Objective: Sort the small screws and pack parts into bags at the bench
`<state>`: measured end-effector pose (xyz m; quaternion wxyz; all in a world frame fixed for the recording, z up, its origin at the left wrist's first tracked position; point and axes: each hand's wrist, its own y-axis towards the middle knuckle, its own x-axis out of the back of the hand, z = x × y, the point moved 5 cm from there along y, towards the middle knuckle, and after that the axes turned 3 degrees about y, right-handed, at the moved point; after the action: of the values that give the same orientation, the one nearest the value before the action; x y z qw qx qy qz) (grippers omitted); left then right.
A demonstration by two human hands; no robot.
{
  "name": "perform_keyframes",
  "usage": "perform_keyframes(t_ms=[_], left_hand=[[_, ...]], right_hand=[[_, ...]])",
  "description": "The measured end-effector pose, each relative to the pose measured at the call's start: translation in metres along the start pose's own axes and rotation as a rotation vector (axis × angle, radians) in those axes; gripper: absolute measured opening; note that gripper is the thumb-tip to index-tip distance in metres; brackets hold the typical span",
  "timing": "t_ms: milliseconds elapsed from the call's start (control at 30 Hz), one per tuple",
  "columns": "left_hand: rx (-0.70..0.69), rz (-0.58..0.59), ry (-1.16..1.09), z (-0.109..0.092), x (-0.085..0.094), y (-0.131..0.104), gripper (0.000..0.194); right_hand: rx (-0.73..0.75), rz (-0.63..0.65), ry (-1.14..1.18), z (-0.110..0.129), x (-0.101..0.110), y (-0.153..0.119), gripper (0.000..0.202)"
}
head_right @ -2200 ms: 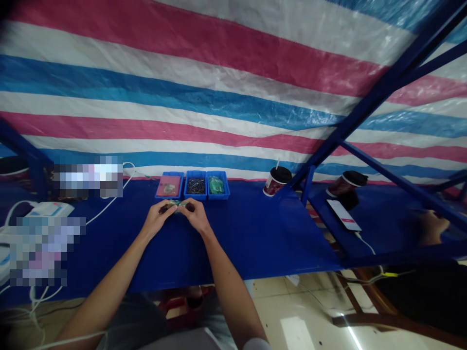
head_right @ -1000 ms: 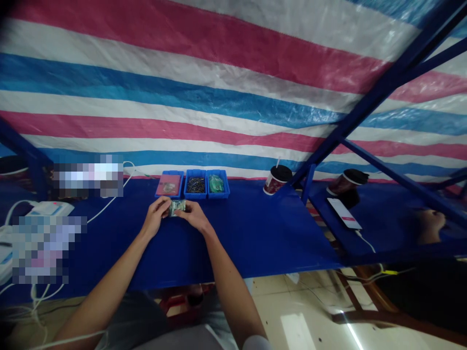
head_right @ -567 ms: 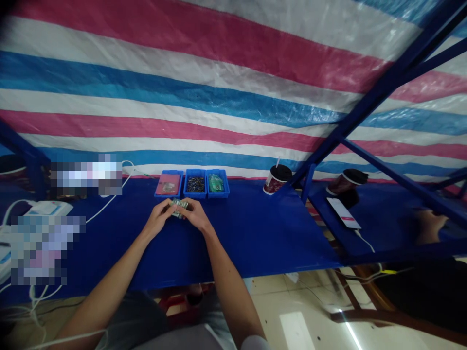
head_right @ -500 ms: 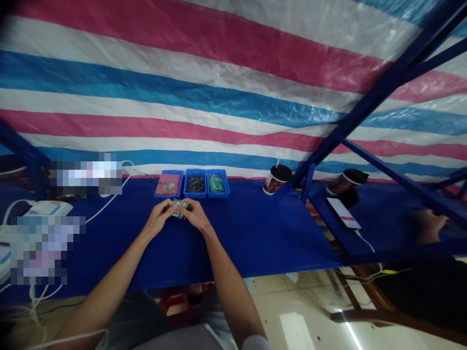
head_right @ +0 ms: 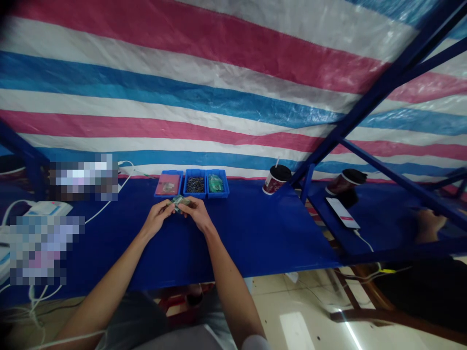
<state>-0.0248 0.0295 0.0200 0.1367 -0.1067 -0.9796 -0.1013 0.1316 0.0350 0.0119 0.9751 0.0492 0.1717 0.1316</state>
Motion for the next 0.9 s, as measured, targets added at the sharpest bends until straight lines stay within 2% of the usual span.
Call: perform_keyframes(t_ms=[200,367,567,767,900], left_hand=[[-0.005,0.031,-0.03,-0.002,-0.003,-0.002,0.036],[0.016,0.056,-0.016,-0.003,-0.005,-0.001,0.036],[-0.024,0.13,0.019,-0.003,-0.008,-0.001,0.037],[0.014,0.099,0.028,0.001,-0.01,-0.003,0.04],[0.021,0.072,0.009,0.002,-0.006,-0.002,0.041]], right_hand=[[0.035,-0.055,-0.034,-0.001,0.003,0.0,0.031],[0.014,-0.012,0.004,-0.001,-0.001,0.0,0.03],[-0.039,0.005,0.026,-0.007,-0.003,0.0,0.031],[0.006,-0.034,0.061,-0.011,0.002,0.0,0.032],[-0.032,-0.023,0.091,-0.008,-0.002,-0.001,0.032]])
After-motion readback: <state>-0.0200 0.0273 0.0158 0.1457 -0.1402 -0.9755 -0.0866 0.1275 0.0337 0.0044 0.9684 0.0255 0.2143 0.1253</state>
